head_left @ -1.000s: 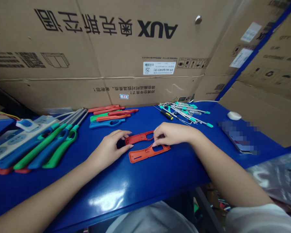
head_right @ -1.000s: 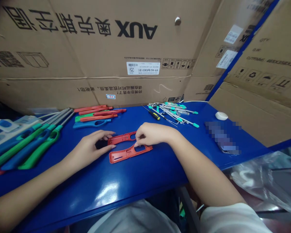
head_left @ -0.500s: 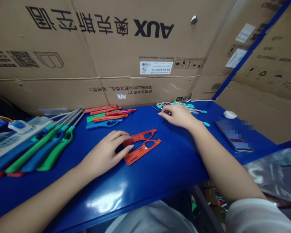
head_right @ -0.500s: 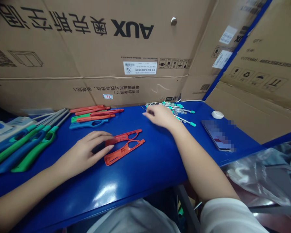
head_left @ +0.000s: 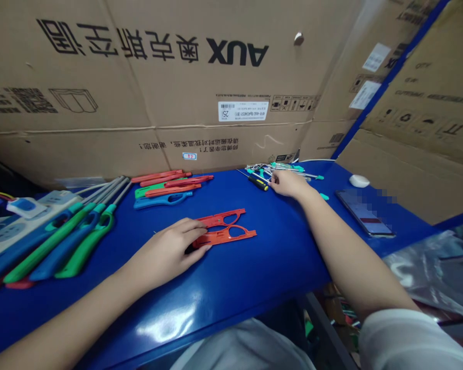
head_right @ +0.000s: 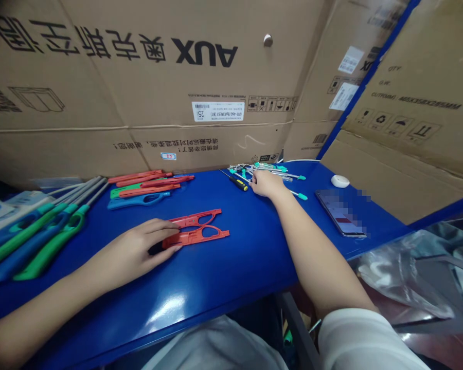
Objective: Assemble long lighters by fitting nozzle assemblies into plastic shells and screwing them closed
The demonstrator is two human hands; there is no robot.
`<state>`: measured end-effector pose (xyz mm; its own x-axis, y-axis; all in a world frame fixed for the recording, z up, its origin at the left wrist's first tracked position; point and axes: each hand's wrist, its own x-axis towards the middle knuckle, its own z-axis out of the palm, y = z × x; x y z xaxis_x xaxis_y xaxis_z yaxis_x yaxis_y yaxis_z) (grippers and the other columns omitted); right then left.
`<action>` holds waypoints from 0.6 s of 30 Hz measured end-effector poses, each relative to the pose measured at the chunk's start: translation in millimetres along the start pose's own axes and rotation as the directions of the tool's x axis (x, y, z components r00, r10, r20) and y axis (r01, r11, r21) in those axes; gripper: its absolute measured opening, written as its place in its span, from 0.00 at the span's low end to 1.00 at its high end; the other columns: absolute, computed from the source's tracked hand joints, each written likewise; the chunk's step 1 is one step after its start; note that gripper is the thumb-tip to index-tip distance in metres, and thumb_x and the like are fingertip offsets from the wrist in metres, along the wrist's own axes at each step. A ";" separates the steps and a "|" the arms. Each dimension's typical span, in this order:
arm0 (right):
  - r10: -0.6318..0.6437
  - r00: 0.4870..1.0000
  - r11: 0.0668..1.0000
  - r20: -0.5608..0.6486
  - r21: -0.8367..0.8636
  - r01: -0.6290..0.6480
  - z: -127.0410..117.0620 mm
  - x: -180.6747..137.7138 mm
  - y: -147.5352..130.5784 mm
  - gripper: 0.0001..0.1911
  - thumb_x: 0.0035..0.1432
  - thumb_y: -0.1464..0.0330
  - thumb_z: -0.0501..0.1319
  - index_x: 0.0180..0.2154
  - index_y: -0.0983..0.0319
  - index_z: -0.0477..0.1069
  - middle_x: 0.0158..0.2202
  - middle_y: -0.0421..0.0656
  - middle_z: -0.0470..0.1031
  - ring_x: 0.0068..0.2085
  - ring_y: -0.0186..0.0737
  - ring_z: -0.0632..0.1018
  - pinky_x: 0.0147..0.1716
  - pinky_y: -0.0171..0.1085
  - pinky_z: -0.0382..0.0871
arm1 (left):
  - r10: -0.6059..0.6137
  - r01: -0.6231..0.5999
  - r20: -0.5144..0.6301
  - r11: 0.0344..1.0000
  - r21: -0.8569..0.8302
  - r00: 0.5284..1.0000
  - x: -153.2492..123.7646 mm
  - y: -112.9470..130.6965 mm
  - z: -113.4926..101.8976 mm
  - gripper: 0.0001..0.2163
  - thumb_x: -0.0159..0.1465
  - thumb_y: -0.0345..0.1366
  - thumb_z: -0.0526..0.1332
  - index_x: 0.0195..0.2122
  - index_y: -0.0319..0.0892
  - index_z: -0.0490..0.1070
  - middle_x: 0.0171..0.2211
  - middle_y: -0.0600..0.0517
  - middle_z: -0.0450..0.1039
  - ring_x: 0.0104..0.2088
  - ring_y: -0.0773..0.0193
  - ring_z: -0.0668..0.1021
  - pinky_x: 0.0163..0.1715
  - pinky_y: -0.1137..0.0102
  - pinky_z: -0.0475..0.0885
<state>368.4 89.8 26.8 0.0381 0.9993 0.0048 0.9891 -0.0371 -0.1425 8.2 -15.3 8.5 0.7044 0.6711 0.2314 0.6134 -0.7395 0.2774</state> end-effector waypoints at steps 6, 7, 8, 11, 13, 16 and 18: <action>0.027 0.999 0.974 -0.020 0.225 -0.022 -11.6 -0.1 8.1 0.06 0.62 0.68 0.61 0.33 0.62 0.73 0.33 0.48 0.78 0.34 0.42 0.74 0.35 0.37 0.63 | -0.005 0.005 -0.016 1.000 0.018 1.000 0.7 -7.2 -1.9 0.15 0.71 0.44 0.57 0.49 0.42 0.78 0.49 0.44 0.80 0.50 0.51 0.81 0.51 0.57 0.78; 0.024 1.000 0.958 -0.016 0.285 -0.018 -15.5 -0.5 9.6 0.08 0.63 0.67 0.61 0.31 0.62 0.72 0.31 0.46 0.77 0.32 0.40 0.73 0.33 0.36 0.62 | -0.004 0.005 -0.022 1.000 0.015 1.000 1.2 -7.5 -2.0 0.15 0.71 0.44 0.57 0.49 0.42 0.78 0.49 0.44 0.80 0.49 0.51 0.81 0.51 0.57 0.78; 0.019 1.000 0.936 -0.008 0.350 -0.015 -19.4 -1.2 10.9 0.10 0.64 0.66 0.61 0.29 0.62 0.71 0.28 0.45 0.75 0.29 0.38 0.71 0.32 0.36 0.61 | -0.004 0.005 -0.028 1.000 0.010 1.000 1.7 -7.5 -2.0 0.15 0.71 0.44 0.57 0.49 0.42 0.79 0.48 0.44 0.80 0.49 0.51 0.81 0.51 0.57 0.78; -0.010 0.999 0.832 0.033 0.554 -0.010 -29.5 -4.0 12.6 0.16 0.65 0.60 0.61 0.27 0.61 0.69 0.20 0.38 0.65 0.22 0.33 0.63 0.25 0.35 0.56 | -0.006 0.005 -0.036 1.000 -0.009 0.999 2.8 -7.3 -2.2 0.14 0.70 0.44 0.58 0.48 0.43 0.79 0.48 0.45 0.80 0.49 0.51 0.81 0.51 0.57 0.78; -0.042 0.998 0.736 0.053 0.677 -0.005 -34.0 -6.2 12.1 0.19 0.64 0.54 0.61 0.27 0.60 0.67 0.18 0.34 0.58 0.20 0.30 0.57 0.22 0.34 0.51 | -0.008 0.007 -0.039 1.000 -0.018 0.999 2.9 -7.1 -2.4 0.14 0.70 0.44 0.58 0.48 0.44 0.79 0.48 0.45 0.81 0.49 0.51 0.81 0.51 0.57 0.78; -0.104 0.993 0.577 0.048 0.816 0.020 -38.6 -9.2 9.8 0.23 0.59 0.48 0.64 0.27 0.59 0.65 0.18 0.33 0.53 0.20 0.29 0.53 0.19 0.33 0.46 | -0.015 0.014 -0.046 0.999 -0.036 0.999 2.9 -6.5 -2.6 0.14 0.70 0.44 0.59 0.47 0.44 0.80 0.47 0.45 0.81 0.48 0.52 0.81 0.51 0.57 0.78; -0.131 0.991 0.490 0.018 0.870 0.049 -41.4 -10.8 7.7 0.23 0.58 0.47 0.65 0.28 0.59 0.65 0.21 0.34 0.56 0.21 0.28 0.52 0.18 0.32 0.45 | -0.019 0.017 -0.054 0.999 -0.049 0.998 2.9 -6.3 -2.7 0.13 0.69 0.44 0.59 0.47 0.45 0.80 0.47 0.46 0.81 0.48 0.52 0.81 0.51 0.57 0.78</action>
<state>381.6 78.3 66.6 -0.0943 0.9955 0.0058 0.3631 0.0398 -0.9309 5.4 -8.5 9.9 0.6721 0.6873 0.2756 0.6070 -0.7245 0.3265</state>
